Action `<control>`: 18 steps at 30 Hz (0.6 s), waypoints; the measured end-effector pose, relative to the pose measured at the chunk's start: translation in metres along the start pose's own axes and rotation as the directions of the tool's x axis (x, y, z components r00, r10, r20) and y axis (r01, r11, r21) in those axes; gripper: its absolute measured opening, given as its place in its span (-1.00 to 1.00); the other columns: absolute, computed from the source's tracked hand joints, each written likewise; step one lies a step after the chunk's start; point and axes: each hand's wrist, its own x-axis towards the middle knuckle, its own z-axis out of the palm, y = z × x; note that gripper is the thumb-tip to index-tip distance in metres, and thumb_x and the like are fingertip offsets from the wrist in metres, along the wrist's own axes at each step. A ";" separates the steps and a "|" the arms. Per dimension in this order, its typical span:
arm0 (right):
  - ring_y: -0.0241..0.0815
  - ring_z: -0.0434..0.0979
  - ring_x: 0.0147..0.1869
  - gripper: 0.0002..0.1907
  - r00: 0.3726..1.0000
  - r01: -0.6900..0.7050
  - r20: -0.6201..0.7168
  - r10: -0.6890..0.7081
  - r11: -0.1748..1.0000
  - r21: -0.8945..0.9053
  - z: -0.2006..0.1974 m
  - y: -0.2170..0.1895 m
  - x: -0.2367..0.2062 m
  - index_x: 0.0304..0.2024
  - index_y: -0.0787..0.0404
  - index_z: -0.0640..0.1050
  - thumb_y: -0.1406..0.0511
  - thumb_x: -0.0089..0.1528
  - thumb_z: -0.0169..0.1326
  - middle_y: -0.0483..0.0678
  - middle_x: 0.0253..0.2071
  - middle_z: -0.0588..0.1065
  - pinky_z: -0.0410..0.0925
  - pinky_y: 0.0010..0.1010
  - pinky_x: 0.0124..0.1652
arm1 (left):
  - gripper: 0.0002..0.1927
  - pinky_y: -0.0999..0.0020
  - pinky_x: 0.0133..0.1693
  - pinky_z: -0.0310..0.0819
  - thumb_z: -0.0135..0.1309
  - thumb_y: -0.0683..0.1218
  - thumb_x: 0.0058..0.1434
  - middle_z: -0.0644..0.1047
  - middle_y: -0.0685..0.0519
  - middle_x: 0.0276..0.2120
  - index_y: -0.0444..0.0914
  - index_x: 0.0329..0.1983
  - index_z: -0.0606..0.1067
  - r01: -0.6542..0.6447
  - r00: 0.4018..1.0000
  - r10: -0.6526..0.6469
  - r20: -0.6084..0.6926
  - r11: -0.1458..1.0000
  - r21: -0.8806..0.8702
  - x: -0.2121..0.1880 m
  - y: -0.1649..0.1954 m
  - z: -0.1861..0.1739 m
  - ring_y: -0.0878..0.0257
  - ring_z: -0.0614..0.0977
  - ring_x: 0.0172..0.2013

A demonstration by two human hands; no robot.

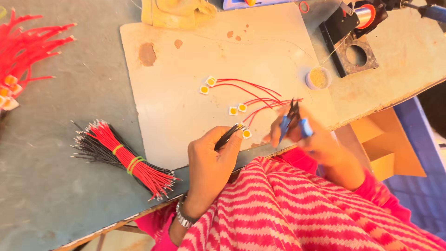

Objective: The person strips the ends of black wires, applies flux, and solders them to LED modules on a workbench. They repeat this process for several LEDs, using a soldering iron and wire cutters.

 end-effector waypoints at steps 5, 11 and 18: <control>-0.07 0.42 0.23 -0.37 0.927 -0.372 -0.092 0.365 0.924 -0.087 0.035 0.012 -0.018 0.33 0.26 0.31 0.18 0.28 0.16 0.05 0.08 0.45 0.22 -0.22 0.25 | -0.82 0.42 -0.57 0.04 0.21 -0.14 0.24 0.23 0.10 -0.69 -0.40 -0.30 0.63 0.040 0.999 -0.039 0.022 0.998 -0.050 -0.001 0.002 0.003 0.50 0.20 -0.58; -0.16 0.37 0.29 -0.49 0.941 -0.333 -0.038 0.337 0.897 -0.290 0.045 0.012 -0.003 0.30 0.25 0.36 0.25 0.33 0.09 -0.03 0.13 0.43 0.18 -0.30 0.29 | -0.84 0.57 -0.51 0.35 0.17 -0.16 0.22 0.66 0.12 -0.52 -0.39 -0.26 0.63 0.028 0.999 -0.021 0.043 0.985 -0.170 -0.003 0.003 0.005 0.57 0.46 -0.54; -0.20 0.46 0.19 -0.51 0.956 -0.250 0.023 0.293 0.852 -0.461 0.056 0.004 0.025 0.28 0.23 0.40 0.23 0.33 0.12 -0.05 0.03 0.52 0.28 -0.33 0.22 | -0.86 0.55 -0.52 0.37 0.17 -0.21 0.19 0.63 0.09 -0.59 -0.38 -0.25 0.66 0.018 1.000 -0.014 0.027 0.988 -0.154 -0.004 0.006 -0.014 0.53 0.52 -0.56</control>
